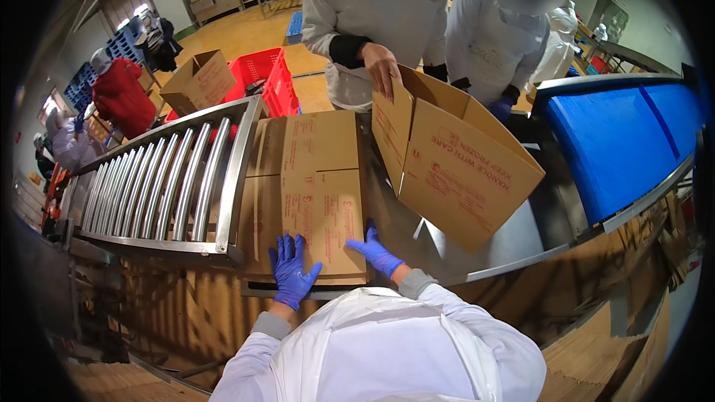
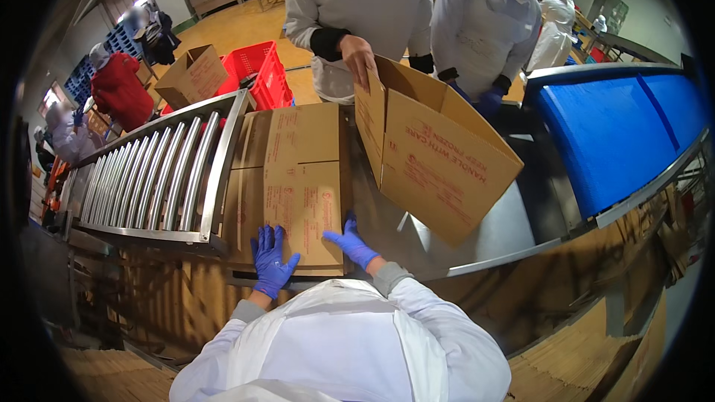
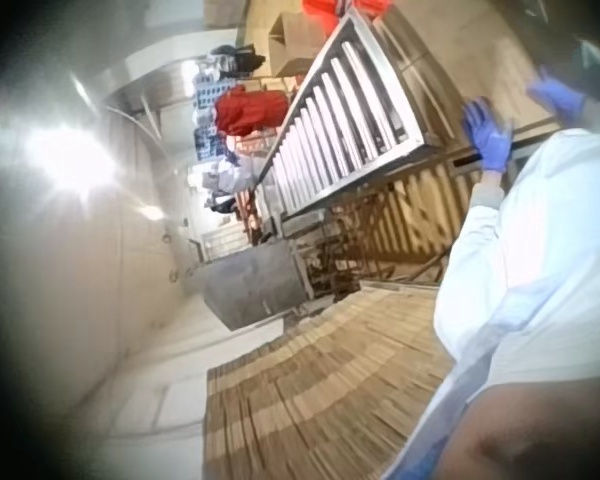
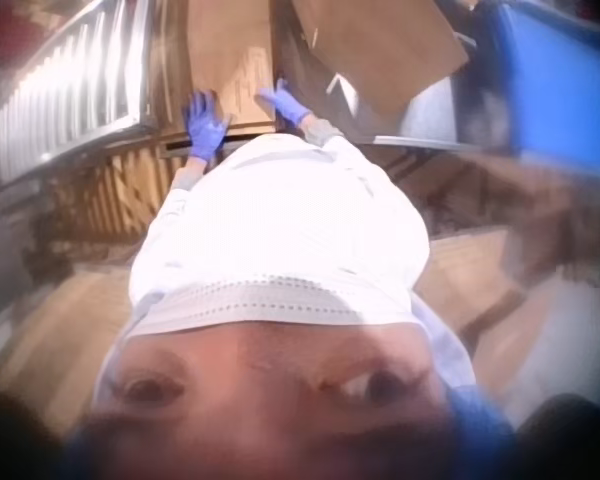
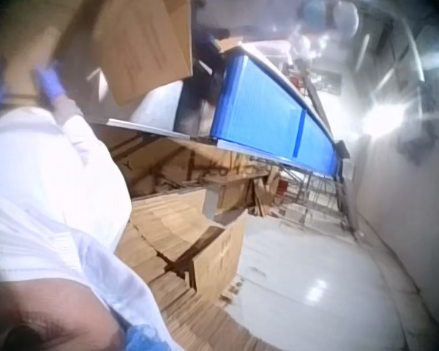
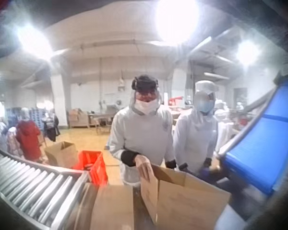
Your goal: The person assembles a cardboard box by folding and tucking the flaps into place on a metal table. They handle the box with gloved hands, ensuring the sides are properly aligned and secured.
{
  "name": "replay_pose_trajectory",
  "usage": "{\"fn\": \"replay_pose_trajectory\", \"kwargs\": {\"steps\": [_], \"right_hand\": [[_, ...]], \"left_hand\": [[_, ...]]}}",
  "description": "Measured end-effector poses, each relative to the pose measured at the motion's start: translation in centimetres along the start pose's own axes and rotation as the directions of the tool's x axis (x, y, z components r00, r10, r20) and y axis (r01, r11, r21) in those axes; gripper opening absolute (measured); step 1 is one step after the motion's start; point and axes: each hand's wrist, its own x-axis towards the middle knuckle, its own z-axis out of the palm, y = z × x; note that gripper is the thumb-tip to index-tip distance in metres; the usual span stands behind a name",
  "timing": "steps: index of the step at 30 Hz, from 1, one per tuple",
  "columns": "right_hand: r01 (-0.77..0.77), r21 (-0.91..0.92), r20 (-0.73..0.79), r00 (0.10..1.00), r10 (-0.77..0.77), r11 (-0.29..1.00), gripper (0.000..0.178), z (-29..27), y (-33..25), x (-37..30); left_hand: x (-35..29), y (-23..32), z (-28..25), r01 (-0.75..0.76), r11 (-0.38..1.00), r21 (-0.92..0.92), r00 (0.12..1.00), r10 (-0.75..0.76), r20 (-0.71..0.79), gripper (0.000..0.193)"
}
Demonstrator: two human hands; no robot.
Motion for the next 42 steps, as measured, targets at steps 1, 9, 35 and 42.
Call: {"fn": "replay_pose_trajectory", "kwargs": {"steps": [1, 9, 35, 42], "right_hand": [[0.078, -0.187, -0.061, 0.994, -0.091, 0.979, 0.120, -0.6, 0.2, -0.9], [0.038, -0.437, 0.087, 0.996, 0.000, 0.898, 0.102, -2.5, -2.0, -6.0], [0.704, -0.303, -0.939, -0.105, -0.328, 0.642, 0.029, -22.8, -9.8, -49.5], [0.599, -0.449, -0.891, -0.245, -0.383, 0.663, 0.039, -23.5, -7.9, -53.9]], "left_hand": [[0.6, 0.7, 0.4, -0.011, 1.000, -0.009, 1.000, 0.011, -0.002, 0.094], [-0.6, 1.0, -1.6, -0.118, 0.988, 0.098, 0.988, 0.107, 0.109, 0.091], [2.7, 54.4, -16.5, 0.326, 0.027, -0.945, 0.082, 0.995, 0.057, 0.050], [-9.7, 74.7, -17.9, 0.371, 0.204, -0.906, -0.112, 0.978, 0.175, 0.091]]}}
